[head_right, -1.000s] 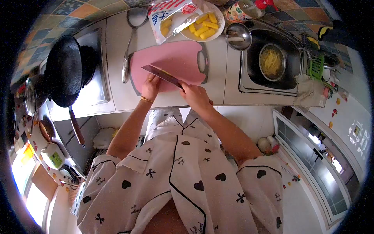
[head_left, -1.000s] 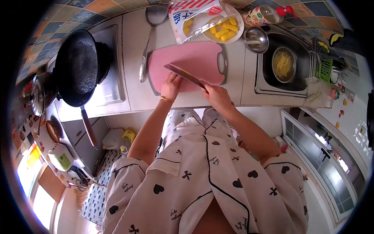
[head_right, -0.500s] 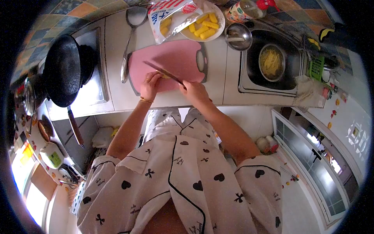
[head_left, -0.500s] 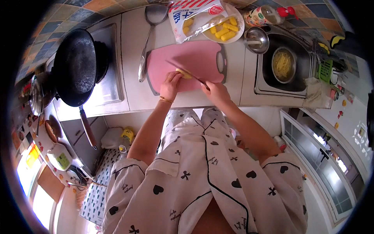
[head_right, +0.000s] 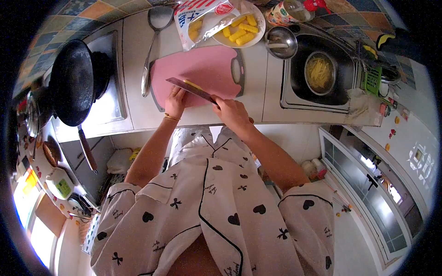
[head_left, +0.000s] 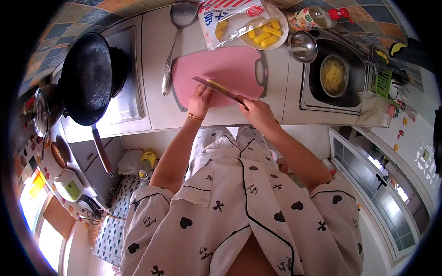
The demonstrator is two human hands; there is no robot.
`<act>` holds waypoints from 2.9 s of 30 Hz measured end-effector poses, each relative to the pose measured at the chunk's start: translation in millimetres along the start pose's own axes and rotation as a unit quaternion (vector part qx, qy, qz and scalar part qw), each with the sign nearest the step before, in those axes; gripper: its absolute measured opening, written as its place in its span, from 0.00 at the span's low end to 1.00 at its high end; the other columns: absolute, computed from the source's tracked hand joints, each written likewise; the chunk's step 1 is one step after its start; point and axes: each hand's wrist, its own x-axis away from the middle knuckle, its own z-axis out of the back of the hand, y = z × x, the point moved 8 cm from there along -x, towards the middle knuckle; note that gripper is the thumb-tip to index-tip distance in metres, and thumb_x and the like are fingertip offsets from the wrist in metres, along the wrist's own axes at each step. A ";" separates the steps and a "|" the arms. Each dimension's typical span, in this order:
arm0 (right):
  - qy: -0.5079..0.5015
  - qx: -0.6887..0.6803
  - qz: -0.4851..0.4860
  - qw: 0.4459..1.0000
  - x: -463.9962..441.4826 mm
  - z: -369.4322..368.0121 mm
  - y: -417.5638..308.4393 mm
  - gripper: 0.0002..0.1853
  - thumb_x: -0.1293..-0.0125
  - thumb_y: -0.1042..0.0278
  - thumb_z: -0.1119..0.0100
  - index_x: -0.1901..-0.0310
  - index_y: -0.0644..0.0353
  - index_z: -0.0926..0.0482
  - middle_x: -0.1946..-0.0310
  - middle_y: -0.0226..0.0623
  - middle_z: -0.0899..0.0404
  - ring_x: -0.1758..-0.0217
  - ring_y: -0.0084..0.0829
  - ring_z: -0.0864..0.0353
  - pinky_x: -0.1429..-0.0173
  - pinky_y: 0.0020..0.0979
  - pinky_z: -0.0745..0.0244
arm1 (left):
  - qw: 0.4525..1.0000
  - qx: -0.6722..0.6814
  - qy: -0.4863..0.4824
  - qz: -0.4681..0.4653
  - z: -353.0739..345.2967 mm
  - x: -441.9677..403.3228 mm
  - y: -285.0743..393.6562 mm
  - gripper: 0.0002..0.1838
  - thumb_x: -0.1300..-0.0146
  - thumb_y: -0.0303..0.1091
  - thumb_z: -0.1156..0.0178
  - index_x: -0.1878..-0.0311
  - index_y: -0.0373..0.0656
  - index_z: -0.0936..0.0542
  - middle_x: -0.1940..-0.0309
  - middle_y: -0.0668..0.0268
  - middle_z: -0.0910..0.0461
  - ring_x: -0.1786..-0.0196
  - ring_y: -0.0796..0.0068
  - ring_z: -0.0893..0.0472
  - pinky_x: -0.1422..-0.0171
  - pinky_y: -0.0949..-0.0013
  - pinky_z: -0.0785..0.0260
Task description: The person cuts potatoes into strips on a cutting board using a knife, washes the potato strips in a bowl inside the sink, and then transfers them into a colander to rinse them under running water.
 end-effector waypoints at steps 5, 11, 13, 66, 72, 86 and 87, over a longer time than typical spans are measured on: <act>-0.005 -0.011 -0.017 1.000 -9.3 -12.5 2.3 0.09 0.39 0.63 0.46 0.61 0.57 0.24 0.77 0.45 0.22 0.73 0.47 0.21 0.67 0.46 0.26 | 1.000 0.004 -0.005 0.006 -1.6 1.9 -3.6 0.13 0.47 0.28 0.39 0.56 0.48 0.20 0.53 0.67 0.23 0.51 0.64 0.22 0.57 0.65 0.24; 0.032 -0.033 -0.017 0.999 -19.7 -30.3 16.5 0.12 0.39 0.60 0.46 0.70 0.61 0.24 0.78 0.48 0.22 0.73 0.49 0.21 0.68 0.47 0.28 | 0.999 0.051 -0.007 0.009 7.7 -5.8 2.8 0.12 0.48 0.25 0.41 0.59 0.47 0.20 0.56 0.69 0.22 0.53 0.65 0.22 0.58 0.66 0.24; 0.052 -0.062 -0.033 0.996 -22.3 -25.4 23.1 0.12 0.38 0.59 0.46 0.70 0.60 0.24 0.77 0.48 0.22 0.73 0.50 0.22 0.68 0.47 0.27 | 0.999 0.053 -0.005 0.004 7.2 -5.4 1.9 0.12 0.49 0.24 0.41 0.59 0.47 0.20 0.57 0.70 0.22 0.54 0.66 0.22 0.58 0.66 0.24; 0.001 -0.064 -0.028 0.998 -13.9 -1.6 -4.6 0.12 0.37 0.59 0.46 0.57 0.52 0.20 0.76 0.44 0.21 0.73 0.47 0.20 0.69 0.43 0.26 | 0.999 0.030 -0.030 -0.021 14.0 14.0 9.7 0.18 0.51 0.25 0.46 0.55 0.47 0.21 0.51 0.70 0.24 0.47 0.67 0.24 0.48 0.67 0.27; 0.013 -0.041 -0.014 0.999 -10.5 -5.2 -1.6 0.11 0.37 0.60 0.46 0.57 0.52 0.20 0.74 0.44 0.21 0.72 0.48 0.20 0.68 0.45 0.25 | 0.999 0.011 -0.043 -0.028 7.6 11.7 9.9 0.19 0.52 0.24 0.46 0.53 0.47 0.22 0.50 0.71 0.25 0.45 0.67 0.25 0.48 0.67 0.27; -0.031 -0.030 -0.043 0.998 -38.7 -28.8 9.6 0.17 0.36 0.55 0.47 0.70 0.62 0.22 0.77 0.50 0.22 0.71 0.52 0.21 0.64 0.48 0.27 | 0.999 0.024 -0.035 -0.023 5.5 12.5 7.9 0.17 0.50 0.26 0.43 0.54 0.48 0.21 0.50 0.72 0.23 0.46 0.68 0.25 0.48 0.67 0.27; -0.039 -0.054 -0.058 0.996 -39.9 -28.6 12.7 0.17 0.36 0.55 0.47 0.69 0.63 0.22 0.77 0.50 0.22 0.70 0.52 0.21 0.63 0.47 0.27 | 0.999 0.030 -0.037 -0.022 6.3 13.9 8.5 0.17 0.50 0.25 0.43 0.54 0.47 0.21 0.50 0.70 0.23 0.47 0.66 0.24 0.48 0.66 0.27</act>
